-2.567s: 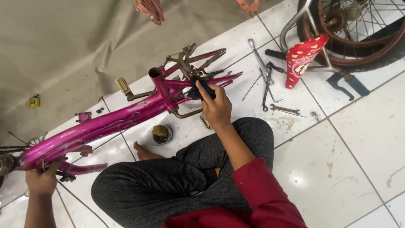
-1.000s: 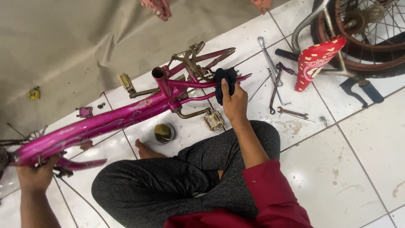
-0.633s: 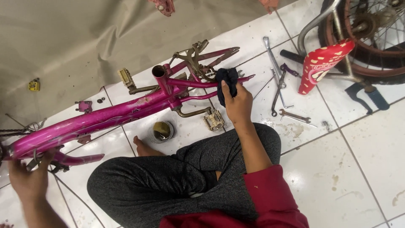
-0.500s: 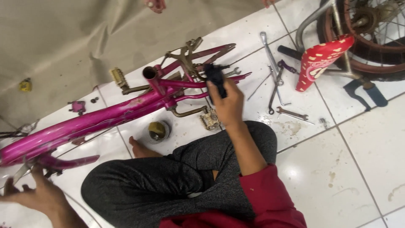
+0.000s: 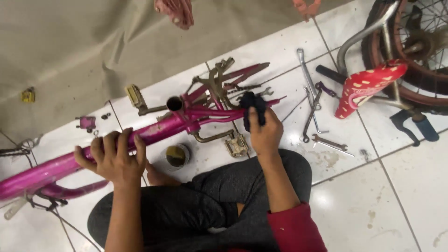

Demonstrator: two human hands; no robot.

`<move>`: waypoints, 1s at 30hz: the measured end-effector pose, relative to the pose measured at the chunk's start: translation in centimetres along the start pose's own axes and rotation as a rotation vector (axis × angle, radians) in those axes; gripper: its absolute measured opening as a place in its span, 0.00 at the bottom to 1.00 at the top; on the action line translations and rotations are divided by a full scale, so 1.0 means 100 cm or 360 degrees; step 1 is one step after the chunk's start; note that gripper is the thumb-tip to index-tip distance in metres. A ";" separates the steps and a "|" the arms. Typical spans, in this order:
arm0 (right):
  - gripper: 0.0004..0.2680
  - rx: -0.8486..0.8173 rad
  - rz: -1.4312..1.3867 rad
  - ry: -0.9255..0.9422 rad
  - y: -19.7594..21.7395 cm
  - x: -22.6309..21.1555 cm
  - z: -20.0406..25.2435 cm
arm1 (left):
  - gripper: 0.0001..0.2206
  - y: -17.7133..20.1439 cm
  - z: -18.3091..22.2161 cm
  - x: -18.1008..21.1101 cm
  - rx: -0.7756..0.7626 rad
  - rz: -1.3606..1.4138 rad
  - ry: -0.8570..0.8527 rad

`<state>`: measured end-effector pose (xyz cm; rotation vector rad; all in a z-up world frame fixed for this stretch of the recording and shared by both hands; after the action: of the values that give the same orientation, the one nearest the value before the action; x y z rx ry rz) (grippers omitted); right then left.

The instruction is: Cleaning a pink bicycle frame with a cloth and liquid cleaner while sitting on the floor.

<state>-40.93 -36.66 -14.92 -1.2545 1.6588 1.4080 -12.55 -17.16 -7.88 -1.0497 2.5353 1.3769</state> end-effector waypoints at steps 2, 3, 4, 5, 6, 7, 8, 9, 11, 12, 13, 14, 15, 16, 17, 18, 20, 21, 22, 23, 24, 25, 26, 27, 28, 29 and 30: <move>0.06 0.0020 -0.0098 -0.0042 0.005 -0.024 -0.009 | 0.08 -0.004 -0.004 0.003 0.0061 0.0003 0.0018; 0.06 0.0030 -0.0191 -0.0091 0.009 -0.035 -0.012 | 0.07 -0.005 -0.004 0.004 0.0107 0.0007 0.0037; 0.06 0.0022 -0.0200 -0.0099 0.002 -0.041 -0.011 | 0.07 -0.004 -0.006 0.004 0.0101 -0.0004 0.0033; 0.05 -0.0009 -0.0287 0.0018 -0.004 -0.050 -0.011 | 0.06 -0.003 -0.009 0.004 0.0119 0.0007 0.0029; 0.05 -0.0037 -0.0369 0.0135 -0.010 -0.058 -0.010 | 0.06 -0.002 -0.011 0.006 0.0138 0.0023 0.0026; 0.05 -0.0041 -0.0373 0.0128 -0.014 -0.062 -0.007 | 0.06 -0.001 -0.011 0.004 0.0132 0.0018 0.0022; 0.11 -0.0137 -0.0194 0.0131 -0.019 -0.066 -0.005 | 0.05 -0.001 -0.013 0.004 0.0108 0.0011 0.0023; 0.20 -0.0234 -0.0015 0.0132 -0.024 -0.070 -0.002 | 0.05 -0.001 -0.014 0.004 0.0085 0.0004 0.0023; 0.18 -0.0195 -0.0060 0.0147 -0.018 -0.076 -0.002 | 0.06 -0.005 -0.009 0.004 0.0085 0.0006 0.0027; 0.17 -0.0163 -0.0108 0.0171 -0.015 -0.079 -0.003 | 0.06 -0.008 -0.008 0.002 0.0088 0.0001 0.0039; 0.17 -0.0150 -0.0114 0.0174 -0.016 -0.074 -0.002 | 0.06 -0.012 -0.008 0.002 0.0101 0.0001 0.0034; 0.14 -0.0066 -0.0212 0.0101 -0.016 -0.068 0.001 | 0.06 -0.013 -0.007 0.001 0.0233 -0.0064 -0.0026; 0.11 0.0018 -0.0311 0.0027 -0.017 -0.062 0.004 | 0.07 -0.014 -0.006 0.000 0.0365 -0.0128 -0.0084; 0.11 0.0020 -0.0315 0.0020 -0.019 -0.066 0.003 | 0.07 -0.011 -0.007 0.001 0.0364 -0.0130 -0.0091; 0.08 0.0172 -0.0443 -0.0086 -0.019 -0.068 0.003 | 0.07 -0.008 -0.007 0.003 0.0370 -0.0134 -0.0079; 0.06 0.0324 -0.0565 -0.0187 -0.018 -0.069 0.003 | 0.07 -0.006 -0.008 0.006 0.0378 -0.0134 -0.0062; 0.07 0.0257 -0.0634 -0.0215 -0.026 -0.072 -0.006 | 0.07 -0.006 -0.009 0.005 0.0370 -0.0130 -0.0067; 0.07 0.0187 -0.0704 -0.0242 -0.031 -0.073 -0.010 | 0.07 -0.006 -0.008 0.005 0.0361 -0.0129 -0.0070; 0.07 0.0185 -0.0699 -0.0248 -0.026 -0.072 -0.013 | 0.07 -0.006 -0.007 0.003 0.0354 -0.0126 -0.0071; 0.08 0.0068 -0.0465 -0.0127 -0.022 -0.073 -0.017 | 0.07 -0.005 -0.005 0.002 0.0339 -0.0127 -0.0076; 0.09 -0.0040 -0.0230 0.0007 -0.019 -0.073 -0.026 | 0.07 -0.009 -0.008 0.003 0.0339 -0.0125 -0.0074; 0.09 -0.0033 -0.0225 0.0014 -0.008 -0.074 -0.024 | 0.07 -0.010 -0.009 0.004 0.0347 -0.0117 -0.0070; 0.10 -0.0203 0.0010 -0.0052 -0.002 -0.075 -0.022 | 0.07 -0.009 -0.009 0.004 0.0341 -0.0110 -0.0060; 0.11 -0.0370 0.0247 -0.0118 0.005 -0.075 -0.019 | 0.06 -0.009 -0.009 0.003 0.0334 -0.0102 -0.0049; 0.11 -0.0380 0.0250 -0.0107 0.014 -0.074 -0.019 | 0.06 -0.013 -0.007 0.002 0.0331 -0.0107 -0.0035; 0.11 -0.0413 0.0303 -0.0208 0.022 -0.070 -0.018 | 0.07 -0.016 -0.004 0.002 0.0347 -0.0118 -0.0032; 0.11 -0.0451 0.0360 -0.0329 0.032 -0.067 -0.013 | 0.07 -0.017 0.001 -0.001 0.0346 -0.0125 -0.0042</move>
<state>-41.38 -36.21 -7.41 -1.0476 1.5347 1.8963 -11.54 -17.66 -9.10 -1.0690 2.5246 1.0599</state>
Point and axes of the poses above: each hand's wrist, its own z-axis away from the middle knuckle, its own y-axis out of the back of the hand, x = y × z, the point moved 3 cm from there along -z, towards the middle knuckle, and after that the axes turned 9 degrees about -z, right-handed, at the moved point
